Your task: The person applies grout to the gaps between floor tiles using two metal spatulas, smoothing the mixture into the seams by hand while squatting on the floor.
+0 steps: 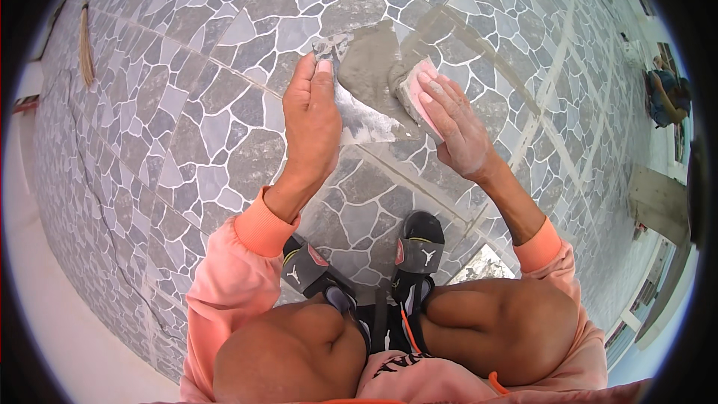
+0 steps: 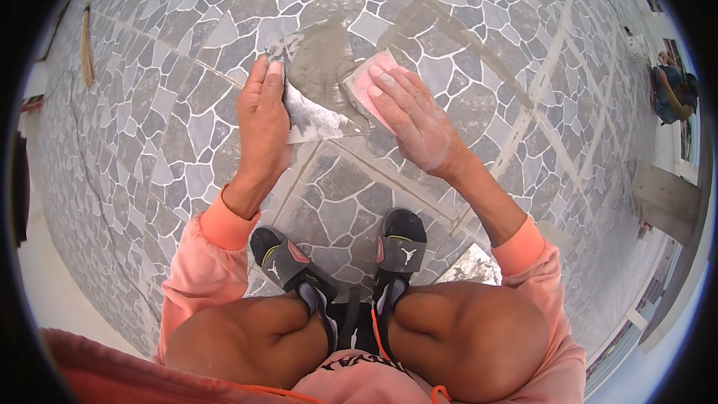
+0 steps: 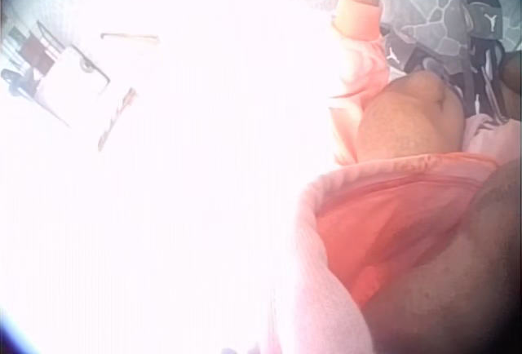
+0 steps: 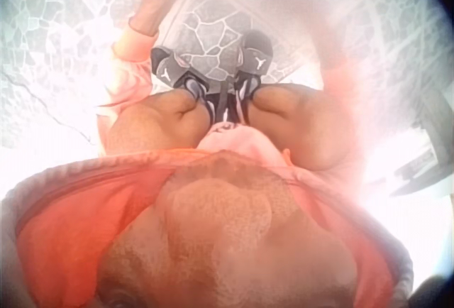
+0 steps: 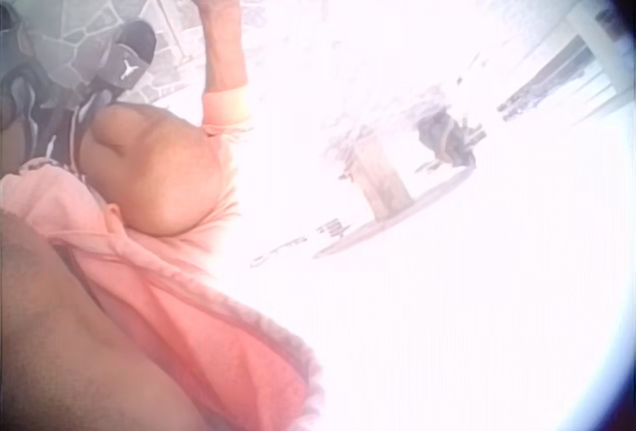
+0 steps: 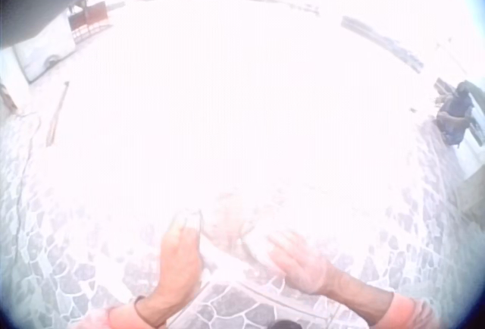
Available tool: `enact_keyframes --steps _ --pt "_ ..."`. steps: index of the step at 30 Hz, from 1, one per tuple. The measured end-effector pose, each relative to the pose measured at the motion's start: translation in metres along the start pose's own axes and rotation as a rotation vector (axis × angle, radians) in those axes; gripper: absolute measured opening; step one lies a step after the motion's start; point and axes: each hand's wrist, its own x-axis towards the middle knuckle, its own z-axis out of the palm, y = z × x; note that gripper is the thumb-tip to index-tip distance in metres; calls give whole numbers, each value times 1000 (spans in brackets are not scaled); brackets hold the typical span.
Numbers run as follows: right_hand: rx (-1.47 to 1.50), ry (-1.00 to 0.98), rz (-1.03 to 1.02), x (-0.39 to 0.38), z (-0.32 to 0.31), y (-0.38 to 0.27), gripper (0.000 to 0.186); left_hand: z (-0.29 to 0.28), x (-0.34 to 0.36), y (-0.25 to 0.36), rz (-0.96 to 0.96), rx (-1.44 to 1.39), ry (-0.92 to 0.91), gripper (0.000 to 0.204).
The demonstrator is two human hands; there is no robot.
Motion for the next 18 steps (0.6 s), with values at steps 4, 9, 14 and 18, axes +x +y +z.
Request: enact_keyframes --steps 4,9,14,18 --pt "-178 -167 81 -18 3 21 52 3 2 4 -8 17 -6 22" --pt "-141 -162 228 -37 14 92 59 -10 4 17 -49 90 -38 26" --pt "-259 -228 171 -26 -4 243 52 -16 -1 8 -147 98 99 32" --pt "-362 -495 158 20 5 306 46 -33 -2 -7 -217 138 118 37"
